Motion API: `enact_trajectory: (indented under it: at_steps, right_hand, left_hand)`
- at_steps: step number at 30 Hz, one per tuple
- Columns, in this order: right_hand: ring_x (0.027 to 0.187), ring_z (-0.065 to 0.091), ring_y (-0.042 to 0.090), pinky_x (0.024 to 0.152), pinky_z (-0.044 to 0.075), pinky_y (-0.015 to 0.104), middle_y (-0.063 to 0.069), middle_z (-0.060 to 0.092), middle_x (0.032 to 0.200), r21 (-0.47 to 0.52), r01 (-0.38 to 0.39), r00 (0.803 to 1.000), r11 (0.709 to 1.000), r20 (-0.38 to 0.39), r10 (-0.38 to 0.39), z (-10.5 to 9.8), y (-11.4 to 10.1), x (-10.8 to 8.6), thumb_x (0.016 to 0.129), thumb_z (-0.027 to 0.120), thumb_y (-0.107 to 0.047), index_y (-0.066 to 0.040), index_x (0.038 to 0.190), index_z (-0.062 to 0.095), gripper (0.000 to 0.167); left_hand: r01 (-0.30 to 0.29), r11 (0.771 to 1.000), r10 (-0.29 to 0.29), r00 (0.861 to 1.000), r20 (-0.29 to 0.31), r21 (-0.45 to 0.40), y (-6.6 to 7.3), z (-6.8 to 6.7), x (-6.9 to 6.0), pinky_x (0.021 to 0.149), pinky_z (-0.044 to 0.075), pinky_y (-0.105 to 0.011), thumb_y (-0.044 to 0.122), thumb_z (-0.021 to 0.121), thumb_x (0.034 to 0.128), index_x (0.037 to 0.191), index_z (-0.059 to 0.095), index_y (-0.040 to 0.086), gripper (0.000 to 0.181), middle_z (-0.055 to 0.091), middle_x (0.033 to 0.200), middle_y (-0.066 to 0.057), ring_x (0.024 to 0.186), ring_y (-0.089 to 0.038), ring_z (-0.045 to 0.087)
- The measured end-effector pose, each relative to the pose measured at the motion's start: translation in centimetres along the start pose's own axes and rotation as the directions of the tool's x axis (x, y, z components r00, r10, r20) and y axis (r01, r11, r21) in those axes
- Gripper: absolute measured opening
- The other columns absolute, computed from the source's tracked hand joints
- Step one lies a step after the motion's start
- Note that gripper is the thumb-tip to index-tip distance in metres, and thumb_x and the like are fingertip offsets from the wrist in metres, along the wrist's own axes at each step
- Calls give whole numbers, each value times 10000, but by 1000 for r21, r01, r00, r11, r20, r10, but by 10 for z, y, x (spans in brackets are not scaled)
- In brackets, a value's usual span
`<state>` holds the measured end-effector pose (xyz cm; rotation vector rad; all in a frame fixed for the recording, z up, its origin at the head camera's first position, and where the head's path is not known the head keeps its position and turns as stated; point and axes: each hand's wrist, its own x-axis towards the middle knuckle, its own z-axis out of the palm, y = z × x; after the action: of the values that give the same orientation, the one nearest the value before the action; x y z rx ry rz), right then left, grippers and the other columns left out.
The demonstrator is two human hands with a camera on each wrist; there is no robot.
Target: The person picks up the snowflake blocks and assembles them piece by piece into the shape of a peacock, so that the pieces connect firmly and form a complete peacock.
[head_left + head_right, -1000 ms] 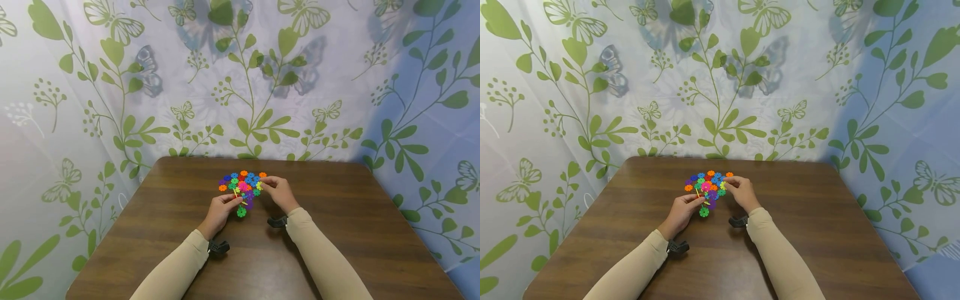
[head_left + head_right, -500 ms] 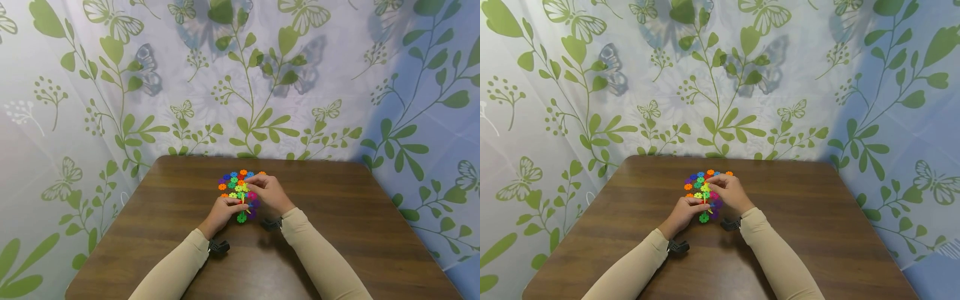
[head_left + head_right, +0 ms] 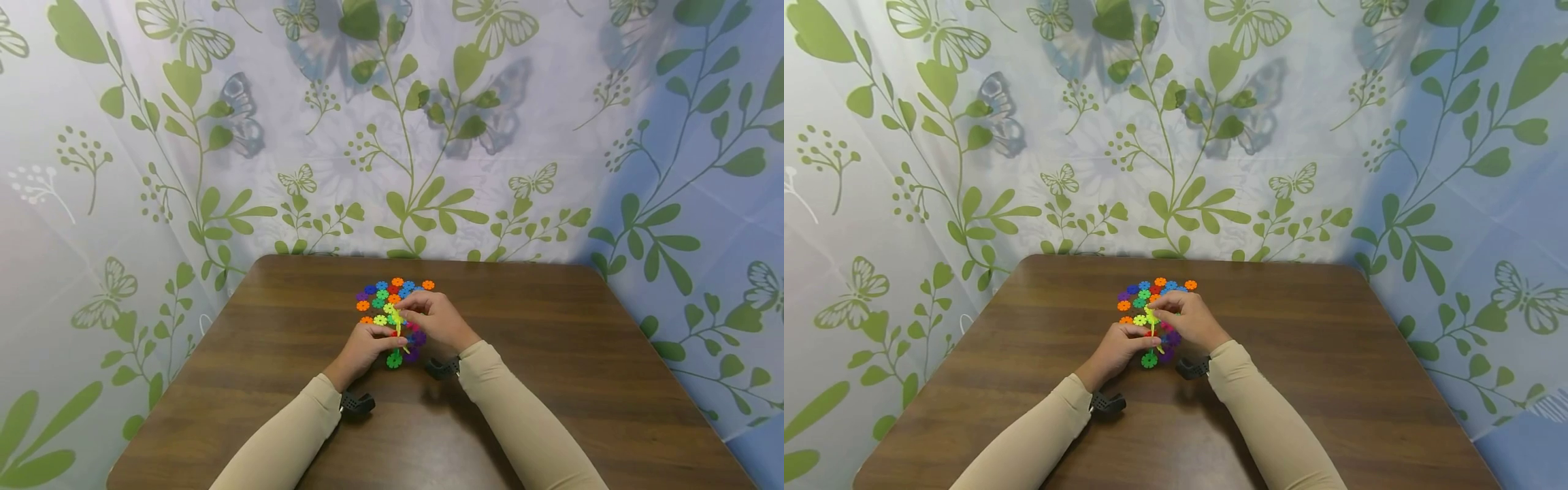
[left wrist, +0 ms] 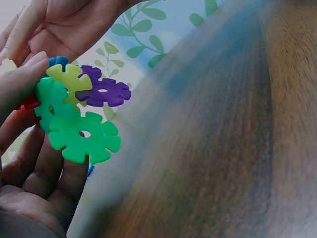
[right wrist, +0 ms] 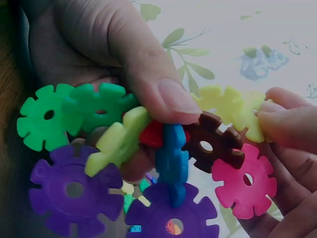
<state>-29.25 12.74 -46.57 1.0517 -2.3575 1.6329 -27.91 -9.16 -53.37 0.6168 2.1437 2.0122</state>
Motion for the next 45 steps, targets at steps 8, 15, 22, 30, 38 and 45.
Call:
enact_trajectory:
  at_steps: [8,15,22,30,38,45]
  right_hand:
    - [677,593,192,568,515,292,13,743,1006,-57,19,1000,998,13,-19,-1,5,1,1009,727,-63,-98,1117,814,143]
    - [683,610,196,594,546,309,13,732,990,-68,10,998,998,56,-6,-3,2,0,1008,730,-63,-121,1114,814,147]
    - [798,660,171,683,597,406,35,742,983,-110,89,995,990,59,-83,-3,0,1,984,741,-12,-47,1097,805,135]
    - [815,651,154,698,589,492,58,743,993,-124,81,994,989,79,-72,-2,3,0,990,736,-20,-90,1115,803,158]
    - [799,649,186,716,580,381,74,748,1101,-83,57,998,995,23,-55,-1,9,-2,1045,686,-105,-101,1243,767,213]
    - [941,702,386,750,603,460,80,743,1185,-29,-87,982,996,-171,81,-10,21,-3,1074,660,-230,-97,1311,730,281]
  left_hand:
    - [-27,997,26,1000,14,78,2,-1,-1,596,445,-248,249,840,939,903,850,89,165,731,787,-29,710,-158,542]
    - [-30,994,27,999,31,110,4,1,-3,561,391,-247,281,853,925,847,837,112,187,668,731,-61,669,-145,498]
    - [-10,996,10,1000,8,94,4,4,-2,548,371,-241,250,849,929,872,842,83,176,657,715,-90,654,-145,499]
    - [21,996,-22,1000,11,91,1,5,-3,549,357,-248,274,849,929,879,841,83,198,618,709,-115,647,-144,479]
    - [51,998,-51,999,-9,-25,-4,6,-1,642,485,-248,209,816,962,963,815,21,188,706,811,-28,727,-144,558]
    - [81,955,-135,975,-175,-285,-1,6,4,788,601,-316,149,834,941,1116,722,-65,299,732,944,-91,811,-171,681]
